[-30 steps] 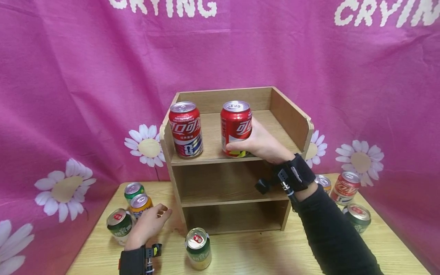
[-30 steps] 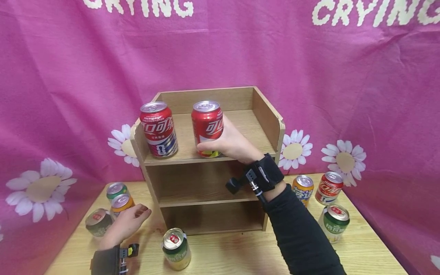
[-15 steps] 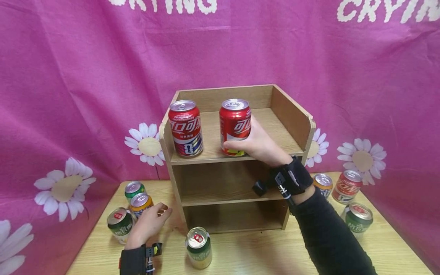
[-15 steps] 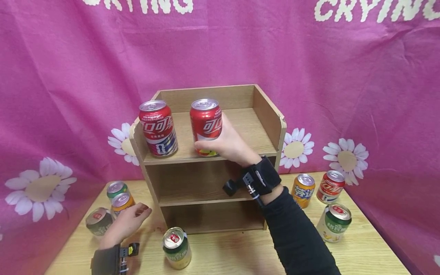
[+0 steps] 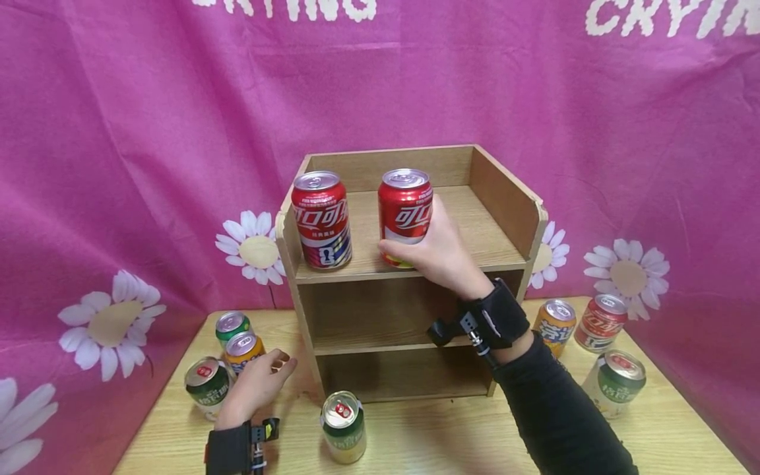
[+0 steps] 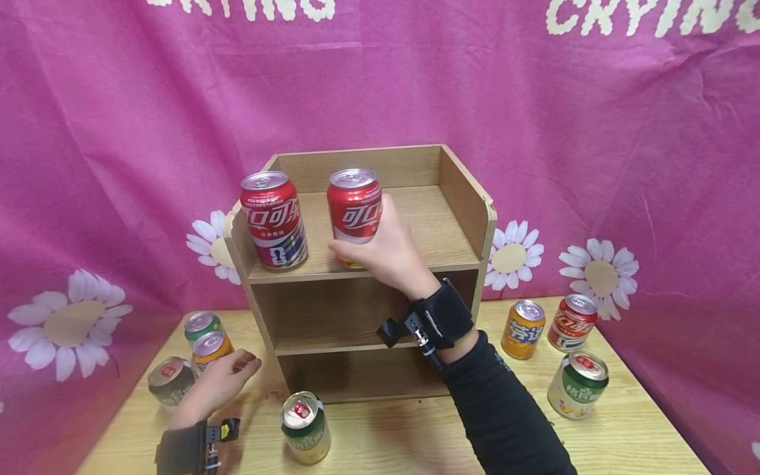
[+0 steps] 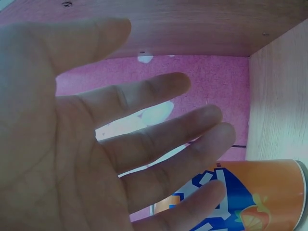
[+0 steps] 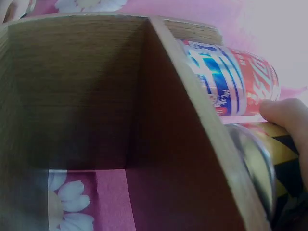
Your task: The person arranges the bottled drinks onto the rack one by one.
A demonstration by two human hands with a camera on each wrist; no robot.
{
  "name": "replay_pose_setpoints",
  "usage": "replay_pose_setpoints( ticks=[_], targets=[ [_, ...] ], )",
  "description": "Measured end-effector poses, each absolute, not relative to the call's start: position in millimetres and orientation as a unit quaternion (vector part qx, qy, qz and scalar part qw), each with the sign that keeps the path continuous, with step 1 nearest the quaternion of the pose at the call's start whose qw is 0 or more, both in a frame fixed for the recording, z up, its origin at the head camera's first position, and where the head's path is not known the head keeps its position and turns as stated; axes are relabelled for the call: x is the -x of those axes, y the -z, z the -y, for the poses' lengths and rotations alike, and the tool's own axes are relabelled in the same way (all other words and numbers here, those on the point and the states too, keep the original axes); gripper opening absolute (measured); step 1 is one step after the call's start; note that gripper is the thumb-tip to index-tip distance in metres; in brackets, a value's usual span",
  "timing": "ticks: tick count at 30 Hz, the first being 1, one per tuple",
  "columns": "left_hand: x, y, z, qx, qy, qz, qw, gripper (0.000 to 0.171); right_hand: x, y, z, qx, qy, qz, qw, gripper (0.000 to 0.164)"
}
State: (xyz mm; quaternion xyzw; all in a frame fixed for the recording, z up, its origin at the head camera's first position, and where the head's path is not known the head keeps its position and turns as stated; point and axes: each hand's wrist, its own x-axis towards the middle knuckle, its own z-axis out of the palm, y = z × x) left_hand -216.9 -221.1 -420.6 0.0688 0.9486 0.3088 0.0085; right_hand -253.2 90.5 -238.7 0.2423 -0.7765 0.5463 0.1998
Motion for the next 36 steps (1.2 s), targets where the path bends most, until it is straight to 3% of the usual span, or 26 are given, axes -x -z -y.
replay_pose_setpoints(
  ticks=[5, 12, 16, 27, 36],
  targets=[
    [216, 421, 221, -0.069, -0.313, -0.947, 0.012, 0.036, 251, 240, -90, -0.224, -0.529, 0.794, 0.202, 0.075],
    [216, 420, 222, -0.062, -0.309, -0.949, 0.011, 0.035, 251, 236, -98, -0.254, -0.571, 0.774, 0.106, 0.078],
    [215, 420, 222, -0.063, -0.311, -0.948, 0.012, 0.035, 251, 236, -100, -0.264, -0.573, 0.771, 0.083, 0.076],
    [214, 420, 220, -0.065, -0.305, -0.95, 0.003, 0.031, 252, 240, -97, -0.289, -0.567, 0.761, 0.124, 0.073],
    [217, 420, 220, -0.067, -0.308, -0.949, 0.0, 0.032, 248, 238, -91, -0.244, -0.528, 0.794, 0.179, 0.072]
  ],
)
